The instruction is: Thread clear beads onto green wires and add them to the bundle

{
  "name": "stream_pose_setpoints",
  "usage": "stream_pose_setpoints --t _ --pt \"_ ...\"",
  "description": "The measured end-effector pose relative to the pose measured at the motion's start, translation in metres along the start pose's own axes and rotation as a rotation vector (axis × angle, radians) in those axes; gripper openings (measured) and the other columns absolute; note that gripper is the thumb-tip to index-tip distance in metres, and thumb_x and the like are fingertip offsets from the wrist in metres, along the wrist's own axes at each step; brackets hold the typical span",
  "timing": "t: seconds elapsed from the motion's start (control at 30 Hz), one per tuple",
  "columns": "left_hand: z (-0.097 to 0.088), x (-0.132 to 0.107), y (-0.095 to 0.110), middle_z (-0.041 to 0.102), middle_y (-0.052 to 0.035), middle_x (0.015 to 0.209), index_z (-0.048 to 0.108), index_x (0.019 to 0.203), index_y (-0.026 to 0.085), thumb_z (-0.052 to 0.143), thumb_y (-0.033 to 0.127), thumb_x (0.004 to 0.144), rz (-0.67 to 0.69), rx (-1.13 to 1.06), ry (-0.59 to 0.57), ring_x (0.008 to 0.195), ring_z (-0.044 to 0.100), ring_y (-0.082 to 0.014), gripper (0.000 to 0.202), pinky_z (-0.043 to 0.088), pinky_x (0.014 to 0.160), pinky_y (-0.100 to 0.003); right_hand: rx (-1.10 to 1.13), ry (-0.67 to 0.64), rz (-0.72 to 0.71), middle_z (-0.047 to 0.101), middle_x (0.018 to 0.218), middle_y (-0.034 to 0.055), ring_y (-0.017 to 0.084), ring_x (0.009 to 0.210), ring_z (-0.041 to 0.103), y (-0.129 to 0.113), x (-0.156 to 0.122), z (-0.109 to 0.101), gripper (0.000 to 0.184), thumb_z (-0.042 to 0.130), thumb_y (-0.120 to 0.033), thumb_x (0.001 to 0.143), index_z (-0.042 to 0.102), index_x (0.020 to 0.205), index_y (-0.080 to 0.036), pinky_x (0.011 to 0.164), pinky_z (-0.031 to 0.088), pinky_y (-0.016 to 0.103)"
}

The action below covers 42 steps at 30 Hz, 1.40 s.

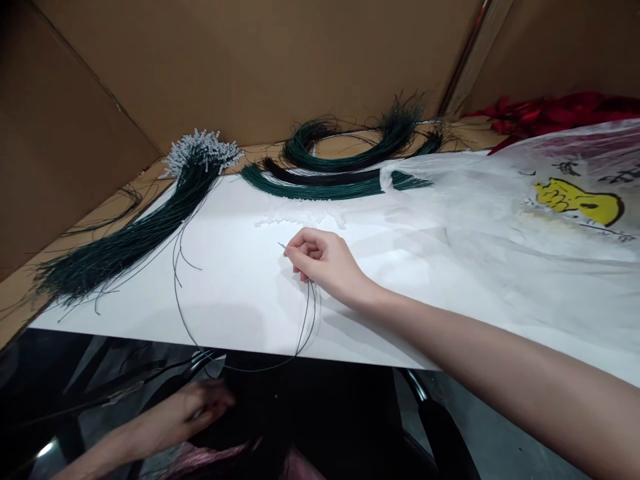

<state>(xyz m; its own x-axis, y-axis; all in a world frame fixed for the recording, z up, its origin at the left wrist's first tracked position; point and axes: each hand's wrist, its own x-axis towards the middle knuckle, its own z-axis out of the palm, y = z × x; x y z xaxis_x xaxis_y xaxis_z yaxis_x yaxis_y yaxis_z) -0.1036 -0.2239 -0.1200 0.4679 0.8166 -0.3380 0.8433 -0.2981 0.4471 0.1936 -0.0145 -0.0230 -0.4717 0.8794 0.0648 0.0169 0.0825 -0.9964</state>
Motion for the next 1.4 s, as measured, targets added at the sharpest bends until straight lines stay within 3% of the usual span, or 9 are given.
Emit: stream_pose_setpoints --t 0.07,0.13,0.3,0.47,0.63,0.83,0.97,1.1,1.4 --pt "0.028 0.039 0.008 0.070 -0.0033 0.108 0.063 0.118 0.022 0.053 0.018 0.092 0.002 0.055 -0.021 0.095 0.066 -0.0170 0.028 0.049 0.084 -0.026 0.001 -0.003 0.000 0.057 0.063 -0.0021 0.008 0.052 0.054 0.000 0.001 0.000 0.011 0.062 -0.022 0.089 0.061 0.080 -0.015 0.050 0.044 0.021" --pt "0.049 0.068 0.014 0.069 -0.0057 0.112 0.064 0.115 0.023 0.060 0.026 0.090 0.016 0.130 -0.041 0.109 0.061 -0.0255 0.026 0.045 0.097 -0.039 -0.002 -0.005 0.005 0.057 0.063 -0.0019 0.008 0.052 0.053 -0.001 0.001 0.001 0.011 0.062 -0.022 0.089 0.061 0.080 -0.015 0.050 0.043 0.021" --pt "0.077 0.102 0.018 0.068 -0.0124 0.102 0.067 0.095 0.012 0.061 0.017 0.086 0.094 0.310 -0.093 0.104 0.060 -0.0282 0.012 0.041 0.095 -0.043 -0.004 -0.008 0.017 0.057 0.062 -0.0022 0.008 0.052 0.053 -0.001 0.000 0.000 0.011 0.062 -0.022 0.088 0.061 0.080 -0.015 0.049 0.043 0.021" --pt "0.087 0.109 0.013 0.068 -0.0118 0.089 0.067 0.085 0.011 0.059 0.010 0.085 0.185 0.427 -0.150 0.095 0.060 -0.0263 0.008 0.038 0.094 -0.043 -0.003 -0.013 0.020 0.057 0.061 -0.0026 0.008 0.051 0.053 0.001 0.001 0.000 0.010 0.062 -0.022 0.088 0.060 0.080 -0.016 0.049 0.042 0.021" --pt "0.088 0.106 0.010 0.069 -0.0120 0.094 0.067 0.091 0.012 0.054 0.011 0.090 0.221 0.459 -0.162 0.100 0.058 -0.0253 0.013 0.035 0.096 -0.042 0.000 -0.014 0.027 0.056 0.060 -0.0027 0.008 0.051 0.053 -0.001 0.001 0.000 0.010 0.062 -0.022 0.088 0.060 0.079 -0.016 0.050 0.043 0.021" --pt "0.099 0.098 0.003 0.069 -0.0105 0.094 0.069 0.085 0.015 0.074 0.030 0.075 0.261 0.393 -0.213 0.101 0.057 -0.0284 0.018 0.034 0.100 -0.049 -0.001 -0.011 0.033 0.057 0.061 -0.0025 0.008 0.051 0.053 -0.003 0.001 0.000 0.010 0.062 -0.022 0.087 0.061 0.079 -0.016 0.051 0.043 0.022" --pt "0.112 0.096 0.005 0.070 -0.0116 0.092 0.070 0.085 0.018 0.065 0.019 0.081 0.227 0.352 -0.203 0.098 0.059 -0.0284 0.006 0.037 0.096 -0.049 0.002 -0.010 0.032 0.057 0.060 -0.0026 0.009 0.051 0.053 -0.002 0.001 0.000 0.011 0.062 -0.023 0.087 0.060 0.079 -0.017 0.051 0.043 0.023" --pt "0.108 0.094 0.012 0.070 -0.0123 0.094 0.069 0.087 0.020 0.058 0.013 0.084 0.151 0.285 -0.166 0.097 0.060 -0.0289 0.014 0.038 0.093 -0.049 -0.003 -0.010 0.034 0.057 0.061 -0.0026 0.009 0.052 0.053 -0.002 0.001 0.000 0.011 0.062 -0.024 0.087 0.060 0.080 -0.016 0.051 0.044 0.022" --pt "0.054 0.066 0.006 0.070 -0.0015 0.091 0.063 0.088 0.020 0.062 0.017 0.084 -0.025 0.108 -0.162 0.086 0.066 -0.0186 0.005 0.046 0.077 -0.030 -0.024 -0.007 0.049 0.056 0.061 -0.0020 0.009 0.053 0.054 -0.005 -0.001 0.001 0.010 0.064 -0.023 0.086 0.062 0.078 -0.016 0.052 0.044 0.023"
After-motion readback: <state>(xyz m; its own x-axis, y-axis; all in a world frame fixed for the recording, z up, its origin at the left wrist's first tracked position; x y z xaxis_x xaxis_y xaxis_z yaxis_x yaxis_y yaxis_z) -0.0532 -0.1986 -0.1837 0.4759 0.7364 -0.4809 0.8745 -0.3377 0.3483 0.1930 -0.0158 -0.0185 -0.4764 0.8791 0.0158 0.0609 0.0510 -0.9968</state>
